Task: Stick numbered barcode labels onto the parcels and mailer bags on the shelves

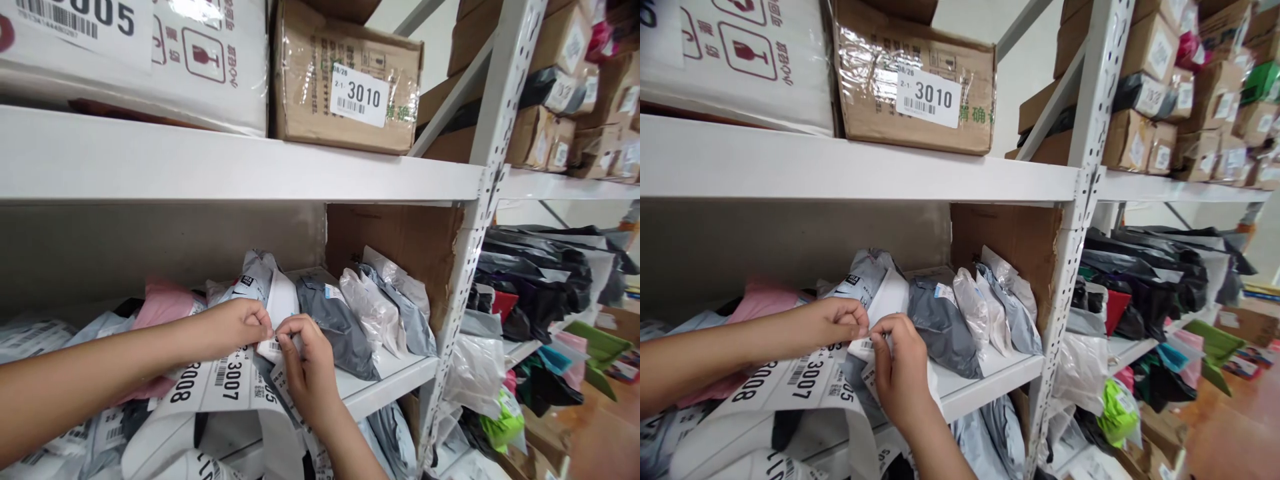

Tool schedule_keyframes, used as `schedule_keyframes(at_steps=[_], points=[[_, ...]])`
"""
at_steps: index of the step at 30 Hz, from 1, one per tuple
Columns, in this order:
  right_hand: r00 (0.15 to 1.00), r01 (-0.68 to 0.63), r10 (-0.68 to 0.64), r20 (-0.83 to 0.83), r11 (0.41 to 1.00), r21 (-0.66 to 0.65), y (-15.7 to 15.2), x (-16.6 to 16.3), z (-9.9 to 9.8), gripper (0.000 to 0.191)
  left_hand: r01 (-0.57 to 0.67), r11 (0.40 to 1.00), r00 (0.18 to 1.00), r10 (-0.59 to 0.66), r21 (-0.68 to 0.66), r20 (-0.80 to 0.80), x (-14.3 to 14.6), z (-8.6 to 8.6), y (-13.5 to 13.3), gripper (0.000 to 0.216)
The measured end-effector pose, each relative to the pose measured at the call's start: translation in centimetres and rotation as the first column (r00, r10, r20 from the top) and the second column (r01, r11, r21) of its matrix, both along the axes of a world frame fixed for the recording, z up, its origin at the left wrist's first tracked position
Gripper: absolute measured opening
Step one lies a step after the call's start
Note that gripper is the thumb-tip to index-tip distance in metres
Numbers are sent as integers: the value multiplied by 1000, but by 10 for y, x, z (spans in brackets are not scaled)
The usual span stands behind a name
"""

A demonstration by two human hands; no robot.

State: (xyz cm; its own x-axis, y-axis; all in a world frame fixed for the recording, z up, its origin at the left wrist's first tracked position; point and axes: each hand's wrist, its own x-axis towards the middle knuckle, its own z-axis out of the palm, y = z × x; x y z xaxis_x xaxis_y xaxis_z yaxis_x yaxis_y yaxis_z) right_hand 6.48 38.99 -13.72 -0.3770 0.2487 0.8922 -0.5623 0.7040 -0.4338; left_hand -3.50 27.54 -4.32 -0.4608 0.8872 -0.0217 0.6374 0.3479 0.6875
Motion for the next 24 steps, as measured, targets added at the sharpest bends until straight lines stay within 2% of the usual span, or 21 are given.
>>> schedule_keyframes(at_steps=[4,7,12,17,19,22,23,24], points=[[991,-25,28,-130,999,30,2,1,-8,12,70,996,983,-79,59,168,0,-2,2,38],[976,19,-5,-220,998,61,4,0,-14,15,71,992,963,-96,108,254,1,-5,4,38],[940,130,-83,-330,984,124,9,-4,-22,18,-44,994,939,8,97,344,9,-5,8,40],[882,256,-163,-443,954,157,9,-10,-24,15,-83,991,928,38,106,371,9,-6,10,36],[857,288,-212,-470,953,96,5,0,-24,13,-117,986,932,67,122,356,3,-7,11,35],[787,300,-344,-512,939,-170,0,39,-24,12,-138,983,946,94,124,312,-7,-5,5,35],[791,285,-379,-481,923,-259,-1,58,-26,9,-107,989,953,72,104,296,-9,-3,0,38],[836,268,-385,-391,908,-322,0,76,-30,8,-55,996,962,36,64,270,-9,-1,-6,41]])
